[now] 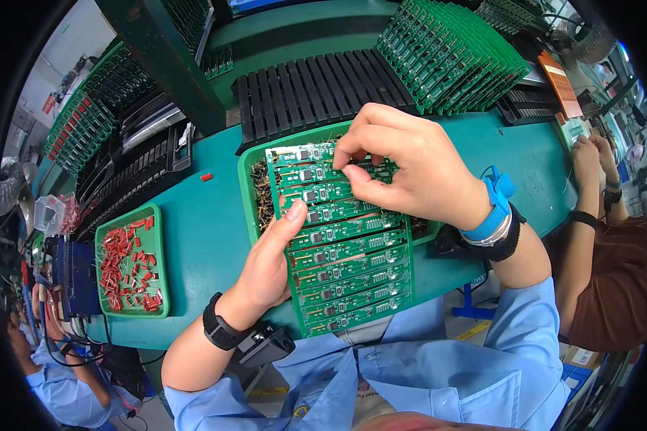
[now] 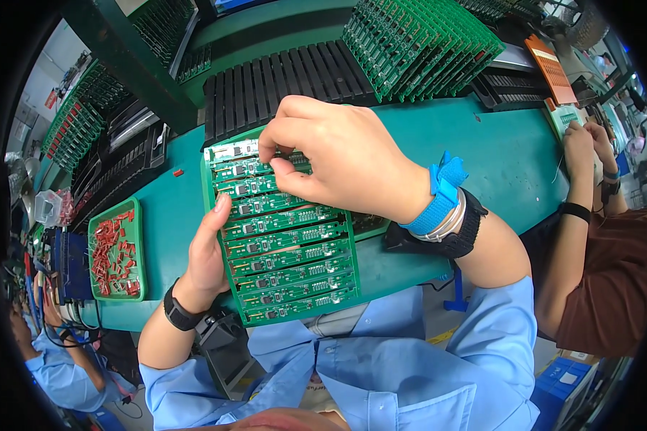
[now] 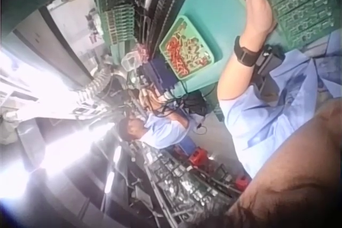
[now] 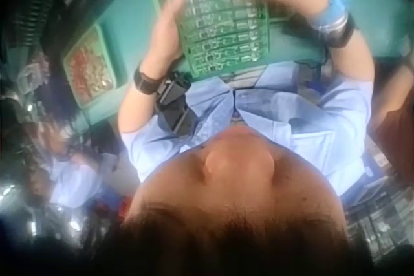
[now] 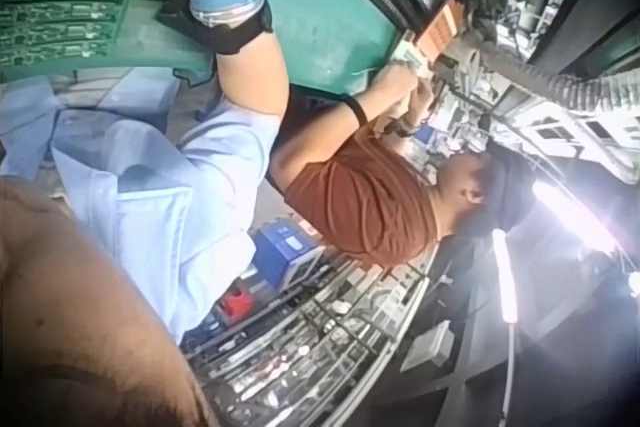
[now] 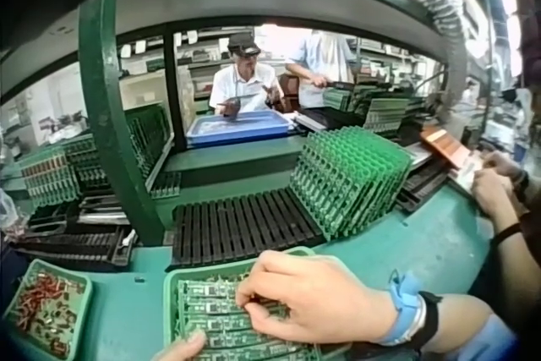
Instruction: Assembling electronic components onto printed circuit boards at a production station.
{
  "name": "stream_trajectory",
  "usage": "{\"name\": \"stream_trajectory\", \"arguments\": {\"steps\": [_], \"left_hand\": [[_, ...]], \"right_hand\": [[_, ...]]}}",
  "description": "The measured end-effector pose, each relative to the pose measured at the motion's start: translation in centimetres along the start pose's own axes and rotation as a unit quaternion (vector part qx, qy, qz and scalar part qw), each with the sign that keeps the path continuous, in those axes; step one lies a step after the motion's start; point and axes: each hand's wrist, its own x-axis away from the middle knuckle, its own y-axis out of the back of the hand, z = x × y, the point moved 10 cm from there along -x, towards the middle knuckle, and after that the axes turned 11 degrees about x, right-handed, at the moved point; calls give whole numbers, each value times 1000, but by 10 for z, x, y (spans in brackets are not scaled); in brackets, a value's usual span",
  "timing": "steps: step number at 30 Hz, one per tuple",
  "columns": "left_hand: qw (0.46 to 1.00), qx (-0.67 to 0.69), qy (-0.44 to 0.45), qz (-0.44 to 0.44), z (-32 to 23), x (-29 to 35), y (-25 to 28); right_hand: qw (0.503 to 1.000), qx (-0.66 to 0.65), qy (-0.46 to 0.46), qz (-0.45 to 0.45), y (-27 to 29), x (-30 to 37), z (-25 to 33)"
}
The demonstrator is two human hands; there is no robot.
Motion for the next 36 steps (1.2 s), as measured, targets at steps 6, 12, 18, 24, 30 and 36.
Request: {"name": "stream_trajectory", "arguments": {"steps": [6, 12, 18, 24, 30, 36], "left_hand": [[1000, 5, 10, -1, 2, 0, -1], [998, -47, 12, -37, 2, 2, 15], [998, 42, 36, -3, 3, 2, 10], [998, 45, 19, -39, 5, 3, 18], [998, 10, 9, -53, 2, 6, 27], [994, -55, -20, -93, -7, 14, 39]], "right_hand": [[1000, 9, -4, -1, 1, 1, 0], [994, 81, 80, -9, 3, 1, 16], [998, 22, 43, -37, 9, 1, 4], [1000, -29, 7, -8, 2, -1, -1], [999, 5, 42, -8, 4, 0, 6], [974, 169, 153, -23, 4, 7, 30]]}}
